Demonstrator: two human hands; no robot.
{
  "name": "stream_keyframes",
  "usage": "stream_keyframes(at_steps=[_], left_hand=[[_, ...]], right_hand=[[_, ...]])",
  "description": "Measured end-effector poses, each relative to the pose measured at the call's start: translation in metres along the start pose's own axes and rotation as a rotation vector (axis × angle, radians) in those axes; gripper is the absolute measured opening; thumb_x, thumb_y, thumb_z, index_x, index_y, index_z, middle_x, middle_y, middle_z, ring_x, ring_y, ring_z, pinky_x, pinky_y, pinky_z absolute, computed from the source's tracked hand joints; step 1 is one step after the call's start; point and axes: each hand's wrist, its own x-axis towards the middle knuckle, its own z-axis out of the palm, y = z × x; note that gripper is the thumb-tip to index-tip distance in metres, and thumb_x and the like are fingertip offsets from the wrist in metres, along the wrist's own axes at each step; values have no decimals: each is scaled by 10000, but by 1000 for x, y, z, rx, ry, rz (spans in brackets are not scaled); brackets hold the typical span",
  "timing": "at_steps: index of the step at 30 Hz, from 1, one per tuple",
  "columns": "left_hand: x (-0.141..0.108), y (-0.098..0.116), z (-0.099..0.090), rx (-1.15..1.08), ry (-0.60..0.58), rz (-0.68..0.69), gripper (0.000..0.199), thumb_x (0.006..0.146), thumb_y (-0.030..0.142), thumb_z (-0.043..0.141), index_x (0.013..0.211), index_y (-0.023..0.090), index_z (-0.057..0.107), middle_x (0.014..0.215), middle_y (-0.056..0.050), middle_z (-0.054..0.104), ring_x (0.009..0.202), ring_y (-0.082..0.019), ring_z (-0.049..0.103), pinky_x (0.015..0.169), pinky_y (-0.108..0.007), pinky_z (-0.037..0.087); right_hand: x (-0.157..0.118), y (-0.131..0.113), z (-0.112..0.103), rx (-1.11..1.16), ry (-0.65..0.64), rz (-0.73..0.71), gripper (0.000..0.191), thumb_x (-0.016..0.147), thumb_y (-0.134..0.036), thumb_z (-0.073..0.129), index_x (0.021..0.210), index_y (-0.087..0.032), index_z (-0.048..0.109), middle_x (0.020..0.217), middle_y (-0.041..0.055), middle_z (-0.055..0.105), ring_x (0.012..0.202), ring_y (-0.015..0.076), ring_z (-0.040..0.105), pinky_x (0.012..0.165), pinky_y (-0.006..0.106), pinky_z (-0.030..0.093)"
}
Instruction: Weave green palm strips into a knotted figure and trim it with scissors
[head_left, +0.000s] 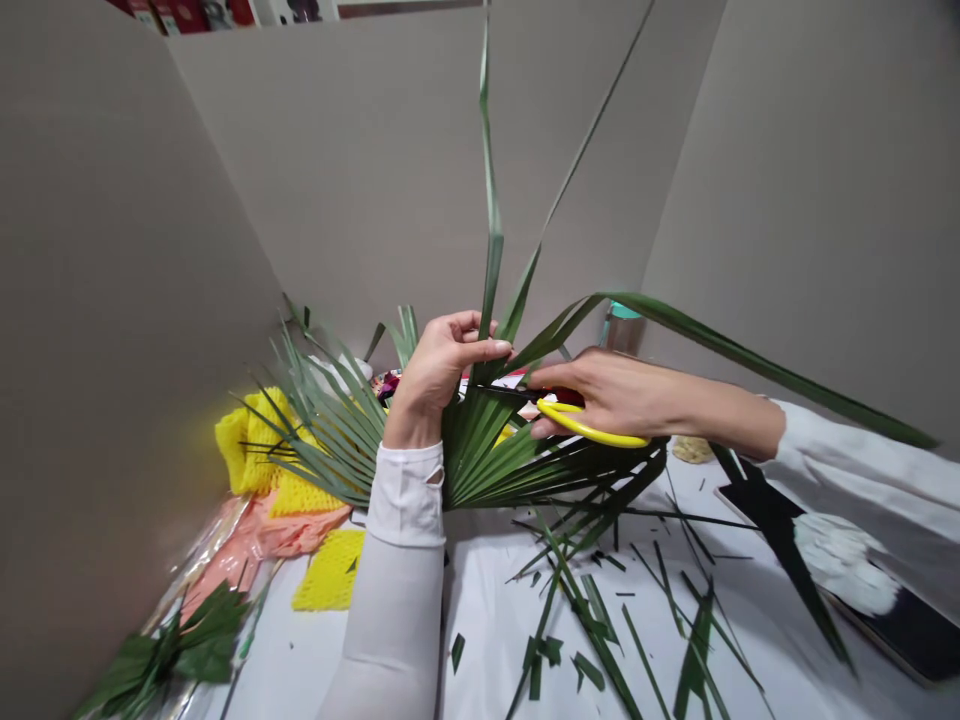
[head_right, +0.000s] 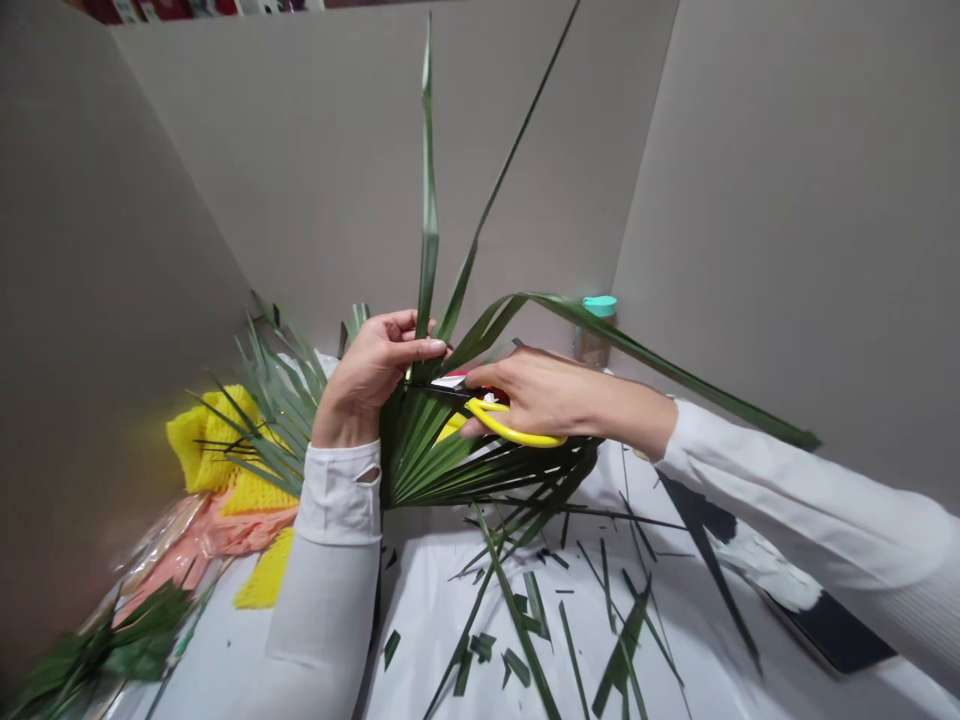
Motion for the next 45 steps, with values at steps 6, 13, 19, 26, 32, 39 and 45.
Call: stream_keyframes(at_steps=[6, 13, 19, 26, 32, 39, 45], left_hand=[[-5, 6, -10, 21, -22, 30, 326, 581, 227, 899, 775, 129, 656, 637, -3, 721, 623, -158, 720, 576, -226, 533], [-12, 12, -24, 68, -44, 80, 282, 641, 253, 884, 783, 132, 673, 647, -3, 730, 622, -152, 725, 564, -209, 518], [-8, 7, -17, 56, -35, 90, 245, 664, 198, 852, 740, 138, 627, 598, 16, 703, 642, -152, 738, 572, -191, 520], [-6, 6, -10, 34, -4, 76, 331, 622, 242, 871, 760, 165, 580, 576, 48, 662, 644, -193, 754, 560, -226, 543], [-5, 5, -12, 66, 22, 80, 381, 587, 293, 894, 730, 169, 563, 574, 48, 642, 626, -195, 747, 586, -245, 546], [-3, 3, -12, 156, -1, 86, 290, 699, 265, 804, 744, 177, 531, 692, -6, 684, 742, -199, 743, 660, -276, 549], [-2, 3, -6, 232, -37, 126, 367, 635, 183, 844, 744, 195, 494, 756, 31, 588, 909, -227, 714, 680, -257, 519]], right_hand=[[1, 2, 2, 12, -13, 38, 465, 903, -642, 540, 1069, -222, 649, 732, -12, 625, 583, 155, 517, 543, 266, 331], [3, 3, 7, -32, -10, 74, 567, 883, -718, 490, 1094, -226, 675, 650, -9, 599, 546, 164, 494, 546, 269, 287], [10, -6, 7, -99, 5, 81, 459, 909, -647, 519, 1053, -234, 656, 657, 2, 608, 543, 164, 500, 532, 276, 271], [16, -15, 4, -164, 16, 98, 363, 940, -554, 523, 948, -212, 645, 540, -39, 498, 457, 134, 415, 497, 266, 255], [19, -16, 3, -232, 34, 69, 257, 960, -425, 570, 982, -201, 693, 518, -34, 486, 468, 137, 406, 504, 276, 222], [18, -12, 7, -270, 63, 24, 203, 956, -336, 582, 1015, -189, 709, 585, -5, 555, 501, 143, 428, 524, 276, 244], [16, -11, 8, -277, 76, -21, 144, 939, -262, 565, 921, -180, 681, 647, 12, 610, 517, 138, 463, 528, 276, 267]])
